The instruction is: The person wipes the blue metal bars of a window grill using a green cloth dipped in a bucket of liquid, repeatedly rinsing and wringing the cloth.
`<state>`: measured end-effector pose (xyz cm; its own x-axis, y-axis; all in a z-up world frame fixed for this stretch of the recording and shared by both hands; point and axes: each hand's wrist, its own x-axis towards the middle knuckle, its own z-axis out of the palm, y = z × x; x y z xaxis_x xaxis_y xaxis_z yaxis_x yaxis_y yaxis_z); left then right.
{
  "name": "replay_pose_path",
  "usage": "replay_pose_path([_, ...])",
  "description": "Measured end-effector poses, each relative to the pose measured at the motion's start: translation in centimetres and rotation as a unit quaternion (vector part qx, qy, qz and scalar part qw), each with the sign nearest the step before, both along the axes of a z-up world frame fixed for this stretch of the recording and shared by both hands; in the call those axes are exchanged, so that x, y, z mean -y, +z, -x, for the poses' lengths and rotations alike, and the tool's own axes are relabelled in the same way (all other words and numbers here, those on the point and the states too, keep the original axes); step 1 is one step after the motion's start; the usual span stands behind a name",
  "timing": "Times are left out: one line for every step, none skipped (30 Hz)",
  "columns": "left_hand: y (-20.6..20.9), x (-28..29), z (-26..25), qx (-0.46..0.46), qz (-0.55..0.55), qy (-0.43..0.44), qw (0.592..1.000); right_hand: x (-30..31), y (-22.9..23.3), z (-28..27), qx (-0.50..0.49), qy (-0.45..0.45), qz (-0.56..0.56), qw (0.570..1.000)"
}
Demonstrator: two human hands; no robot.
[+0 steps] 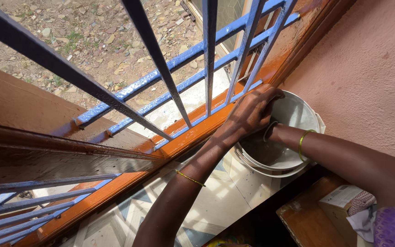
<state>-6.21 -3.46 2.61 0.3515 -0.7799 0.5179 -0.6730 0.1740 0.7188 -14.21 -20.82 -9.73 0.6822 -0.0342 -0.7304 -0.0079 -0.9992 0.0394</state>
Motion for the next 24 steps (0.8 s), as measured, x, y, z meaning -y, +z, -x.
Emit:
replay_pose_path([0.0, -0.1, 0.3, -0.005, -0.025, 0.001, 1.000, -0.1, 2.2, -0.6, 0.007, -0.002, -0.002, 1.000])
replay_pose_path([-0.1, -0.3, 0.2, -0.011, -0.049, 0.002, 0.999, -0.2, 4.7, -1.0, 0.018, -0.007, -0.003, 1.000])
replay_pose_path([-0.3, -0.6, 0.2, -0.023, -0.033, -0.010, 0.999, -0.3, 7.3, -0.7, 0.025, -0.025, -0.013, 0.999])
replay_pose_path([-0.4, -0.8, -0.1, -0.034, -0.016, -0.022, 0.999, -0.4, 10.2, -0.1, 0.036, -0.046, -0.028, 0.998])
replay_pose_path([-0.2, -0.6, -0.2, -0.045, 0.006, -0.035, 0.998, -0.4, 13.5, 0.8, 0.051, -0.072, -0.044, 0.995])
replay_pose_path([-0.1, -0.9, -0.2, -0.050, -0.008, -0.050, 0.997, -0.2, 17.1, 2.2, 0.089, -0.125, -0.102, 0.983])
replay_pose_path([0.0, -1.3, -0.1, -0.054, -0.021, -0.065, 0.996, -0.7, 20.1, 3.4, 0.140, -0.160, -0.116, 0.970])
replay_pose_path([0.1, -1.4, 0.1, -0.058, -0.034, -0.080, 0.995, -1.2, 22.8, 4.2, 0.156, -0.224, -0.134, 0.953])
replay_pose_path([0.2, -1.0, 0.4, -0.007, -0.085, -0.091, 0.992, -1.2, 25.7, 5.4, 0.172, -0.286, -0.152, 0.930])
replay_pose_path([0.4, -0.4, 0.6, 0.044, -0.134, -0.102, 0.985, -1.4, 27.9, 6.4, 0.209, -0.318, -0.167, 0.909])
replay_pose_path([0.4, 0.1, 0.7, 0.097, -0.183, -0.113, 0.972, -1.8, 29.3, 7.1, 0.247, -0.350, -0.183, 0.885])
replay_pose_path([0.4, 0.4, 0.7, 0.053, -0.195, -0.134, 0.970, -2.3, 30.0, 7.6, 0.308, -0.337, -0.236, 0.858])
replay_pose_path([0.2, 0.4, 0.4, 0.008, -0.209, -0.154, 0.966, -2.5, 30.7, 8.2, 0.367, -0.322, -0.287, 0.824])
replay_pose_path([0.0, 0.6, 0.1, -0.037, -0.222, -0.174, 0.959, -2.7, 31.0, 8.7, 0.424, -0.305, -0.336, 0.784])
replay_pose_path([-0.4, 0.8, -0.4, -0.010, -0.194, -0.168, 0.967, -2.9, 31.0, 9.1, 0.433, -0.290, -0.320, 0.791])
replay_pose_path([-0.9, 1.0, -1.0, 0.017, -0.166, -0.161, 0.973, -3.0, 31.1, 9.6, 0.443, -0.275, -0.304, 0.797])
replay_pose_path([-1.4, 1.2, -1.3, 0.044, -0.138, -0.155, 0.977, -3.0, 30.9, 9.9, 0.452, -0.260, -0.288, 0.803])
replay_pose_path([-1.9, 1.4, -1.0, 0.043, -0.128, -0.118, 0.984, -3.0, 30.0, 9.6, 0.386, -0.265, -0.226, 0.854])
replay_pose_path([-2.4, 1.5, -0.4, 0.041, -0.117, -0.082, 0.989, -3.0, 28.4, 8.9, 0.317, -0.269, -0.160, 0.895])
replay_pose_path([-2.8, 1.7, 0.0, 0.040, -0.105, -0.045, 0.993, -2.5, 26.7, 8.6, 0.246, -0.271, -0.091, 0.926])
replay_pose_path([-3.0, 1.9, 0.0, 0.012, -0.138, -0.054, 0.989, -2.2, 24.0, 8.3, 0.273, -0.207, -0.117, 0.932])
replay_pose_path([-3.2, 2.1, -0.2, -0.016, -0.171, -0.063, 0.983, -2.2, 20.4, 7.5, 0.300, -0.143, -0.141, 0.933])
replay_pose_path([-3.5, 2.3, -0.4, -0.043, -0.204, -0.071, 0.975, -2.0, 16.4, 6.4, 0.312, -0.070, -0.156, 0.935])
replay_pose_path([-3.8, 2.5, -0.4, -0.025, -0.225, -0.063, 0.972, -1.9, 12.3, 4.8, 0.140, -0.108, -0.065, 0.982])
